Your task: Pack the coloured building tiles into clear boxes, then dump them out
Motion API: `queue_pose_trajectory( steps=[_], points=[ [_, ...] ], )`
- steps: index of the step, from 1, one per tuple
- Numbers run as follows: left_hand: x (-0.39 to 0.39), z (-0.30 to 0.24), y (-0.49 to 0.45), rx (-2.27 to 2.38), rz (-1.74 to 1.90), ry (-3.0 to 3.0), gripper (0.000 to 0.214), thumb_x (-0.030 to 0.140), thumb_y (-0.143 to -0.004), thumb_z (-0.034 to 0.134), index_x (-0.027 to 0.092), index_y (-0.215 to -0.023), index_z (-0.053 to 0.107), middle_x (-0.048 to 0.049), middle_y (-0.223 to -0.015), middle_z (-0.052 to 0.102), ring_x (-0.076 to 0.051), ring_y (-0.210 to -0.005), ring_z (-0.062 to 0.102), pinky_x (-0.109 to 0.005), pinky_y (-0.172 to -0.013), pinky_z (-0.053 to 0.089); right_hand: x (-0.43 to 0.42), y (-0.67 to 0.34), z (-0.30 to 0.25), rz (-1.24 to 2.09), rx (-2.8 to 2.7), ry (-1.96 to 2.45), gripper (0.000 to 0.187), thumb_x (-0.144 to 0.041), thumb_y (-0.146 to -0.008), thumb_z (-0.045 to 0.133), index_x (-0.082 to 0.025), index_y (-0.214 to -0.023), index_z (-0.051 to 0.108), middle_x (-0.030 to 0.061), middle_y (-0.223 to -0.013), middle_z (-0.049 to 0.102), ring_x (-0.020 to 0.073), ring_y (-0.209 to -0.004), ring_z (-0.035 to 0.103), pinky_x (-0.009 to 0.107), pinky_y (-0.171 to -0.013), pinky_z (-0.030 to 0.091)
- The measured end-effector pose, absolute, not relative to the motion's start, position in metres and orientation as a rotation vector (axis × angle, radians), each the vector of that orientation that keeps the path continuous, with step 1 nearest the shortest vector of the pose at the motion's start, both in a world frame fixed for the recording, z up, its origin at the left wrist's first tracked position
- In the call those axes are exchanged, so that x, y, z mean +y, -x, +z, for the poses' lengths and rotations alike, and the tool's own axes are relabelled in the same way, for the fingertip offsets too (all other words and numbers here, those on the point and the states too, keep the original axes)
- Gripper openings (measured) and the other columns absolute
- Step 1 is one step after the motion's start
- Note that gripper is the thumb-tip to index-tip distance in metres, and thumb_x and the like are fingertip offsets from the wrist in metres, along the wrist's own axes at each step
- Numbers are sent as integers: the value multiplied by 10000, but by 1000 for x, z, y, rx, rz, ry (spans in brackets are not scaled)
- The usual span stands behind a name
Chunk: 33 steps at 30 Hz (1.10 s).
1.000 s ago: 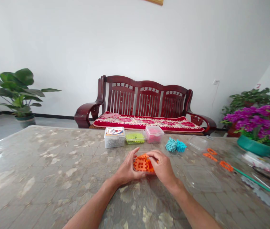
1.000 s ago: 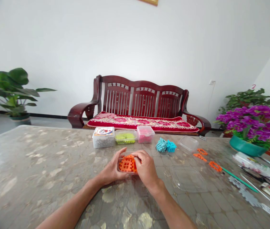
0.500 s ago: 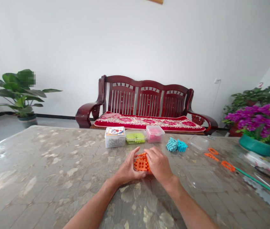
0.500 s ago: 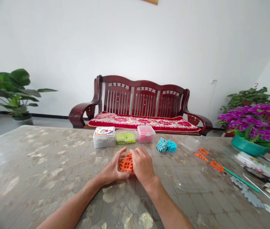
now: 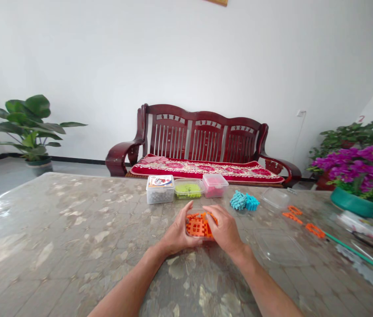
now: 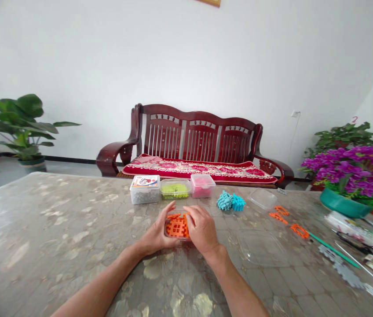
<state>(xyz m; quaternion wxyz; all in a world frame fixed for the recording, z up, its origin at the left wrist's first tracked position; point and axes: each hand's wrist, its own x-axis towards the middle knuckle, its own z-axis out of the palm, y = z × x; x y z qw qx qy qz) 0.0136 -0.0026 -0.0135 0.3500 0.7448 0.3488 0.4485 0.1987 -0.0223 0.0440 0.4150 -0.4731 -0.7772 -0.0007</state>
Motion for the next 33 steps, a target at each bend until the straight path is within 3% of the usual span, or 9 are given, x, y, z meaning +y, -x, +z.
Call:
queue_pose_trajectory(
  steps=[6,10,18,27,33],
  points=[
    [-4,-12,-15,902,1189,-1922,1144,294,-618,829,227,-1537,152,-158,-1483,370,-356,-1363,393,-532,-1150,304,-32,-184,44,-172,-2267,1119,246,-197,-910,541,-267,-1088,695,47,-1122,709,239,-1114,567,428,-971,446],
    [-5,-14,-16,854,1172,-1833,1179,326,-607,849,228,-1538,132,-178,-1491,336,-350,-1337,425,-528,-1117,357,-28,-185,42,-217,-2185,1271,236,-196,-927,518,-257,-1051,709,43,-1077,720,247,-1099,561,440,-985,427],
    [-2,-16,-15,825,1180,-1850,1167,312,-612,846,222,-1534,136,-183,-1495,324,-343,-1342,421,-515,-1129,347,-23,-186,40,-116,-2152,1250,262,-158,-904,516,-252,-1058,706,39,-1215,673,243,-1174,520,441,-1023,420],
    [-3,-14,-15,912,1178,-1966,1106,218,-601,802,218,-1521,187,-156,-1505,358,-355,-1368,385,-538,-1158,291,-27,-180,50,-141,-2300,1185,226,-166,-940,492,-225,-1015,697,49,-1099,671,210,-1056,538,379,-956,444],
    [-3,-14,-15,907,1168,-1958,1101,231,-620,788,200,-1526,163,-166,-1501,358,-346,-1361,406,-500,-1134,350,-31,-175,50,-331,-2338,1193,184,-172,-929,505,-217,-938,683,59,-1018,666,236,-1062,514,444,-1027,381]
  ],
)
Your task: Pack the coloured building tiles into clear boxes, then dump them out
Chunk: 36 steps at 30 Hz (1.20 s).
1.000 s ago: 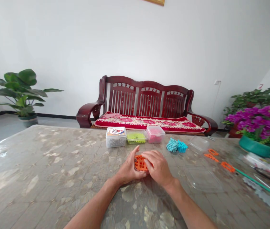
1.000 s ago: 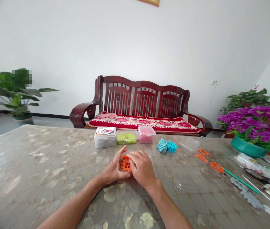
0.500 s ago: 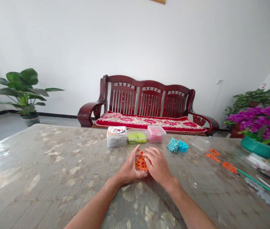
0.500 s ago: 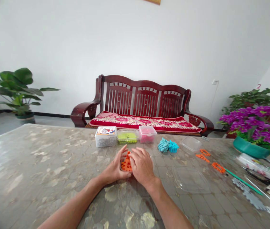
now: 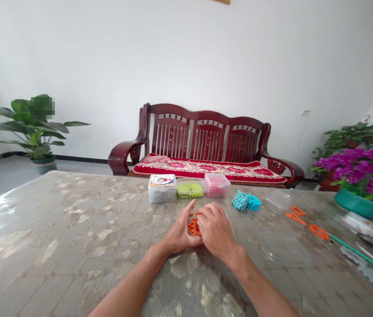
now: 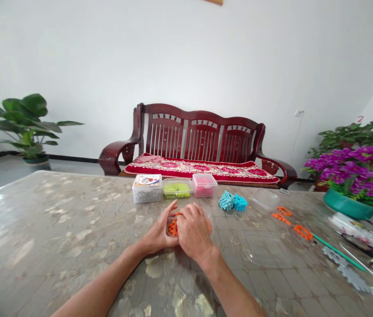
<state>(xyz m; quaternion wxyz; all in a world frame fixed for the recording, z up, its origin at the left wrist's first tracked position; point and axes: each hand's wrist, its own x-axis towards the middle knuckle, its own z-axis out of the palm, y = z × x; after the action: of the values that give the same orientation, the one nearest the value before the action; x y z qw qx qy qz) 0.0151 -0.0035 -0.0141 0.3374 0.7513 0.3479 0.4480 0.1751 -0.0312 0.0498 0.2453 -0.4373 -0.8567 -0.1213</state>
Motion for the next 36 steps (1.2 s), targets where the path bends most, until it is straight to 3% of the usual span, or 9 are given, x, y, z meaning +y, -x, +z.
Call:
queue_pose_trajectory(
  steps=[5,10,19,26,32,36],
  points=[
    [-4,-10,-15,922,1183,-2008,1075,230,-629,771,206,-1527,181,-147,-1481,383,-339,-1360,401,-492,-1151,321,-29,-175,44,-303,-2333,1131,210,-163,-930,493,-223,-991,685,33,-1161,664,224,-1195,479,441,-1113,309],
    [-5,-8,-14,957,1146,-2002,1063,274,-592,821,201,-1488,254,-147,-1438,412,-339,-1325,427,-496,-1137,337,-25,-184,46,-229,-2127,1214,283,-159,-954,426,-216,-961,703,55,-1087,702,217,-1066,558,403,-972,417],
    [-4,-15,-19,1001,1214,-1920,872,347,-598,849,193,-1307,364,-130,-1246,524,-288,-1143,568,-474,-1006,474,-17,-196,36,-181,-2081,1283,237,-170,-927,477,-221,-925,708,48,-990,725,216,-951,602,383,-895,433],
    [-3,-10,-15,1072,1165,-2086,702,453,-614,820,168,-1181,521,-178,-1393,432,-354,-1325,428,-516,-1114,367,-19,-203,43,-25,-1946,1263,259,-197,-930,447,-217,-941,706,45,-984,729,199,-946,632,357,-912,445],
    [1,-11,-14,1062,1129,-2072,784,467,-640,800,172,-1288,472,-176,-1409,428,-348,-1342,414,-533,-1141,327,-20,-228,48,5,-1845,1283,271,-221,-912,446,-213,-980,708,54,-1028,730,196,-998,638,352,-937,462],
    [0,-12,-13,1018,1139,-1967,893,462,-655,805,196,-1393,379,-155,-1398,452,-320,-1307,466,-504,-1112,382,-25,-287,44,-97,-1792,1490,301,-242,-876,447,-213,-1040,698,66,-1088,723,224,-1064,627,393,-974,458]
  ],
)
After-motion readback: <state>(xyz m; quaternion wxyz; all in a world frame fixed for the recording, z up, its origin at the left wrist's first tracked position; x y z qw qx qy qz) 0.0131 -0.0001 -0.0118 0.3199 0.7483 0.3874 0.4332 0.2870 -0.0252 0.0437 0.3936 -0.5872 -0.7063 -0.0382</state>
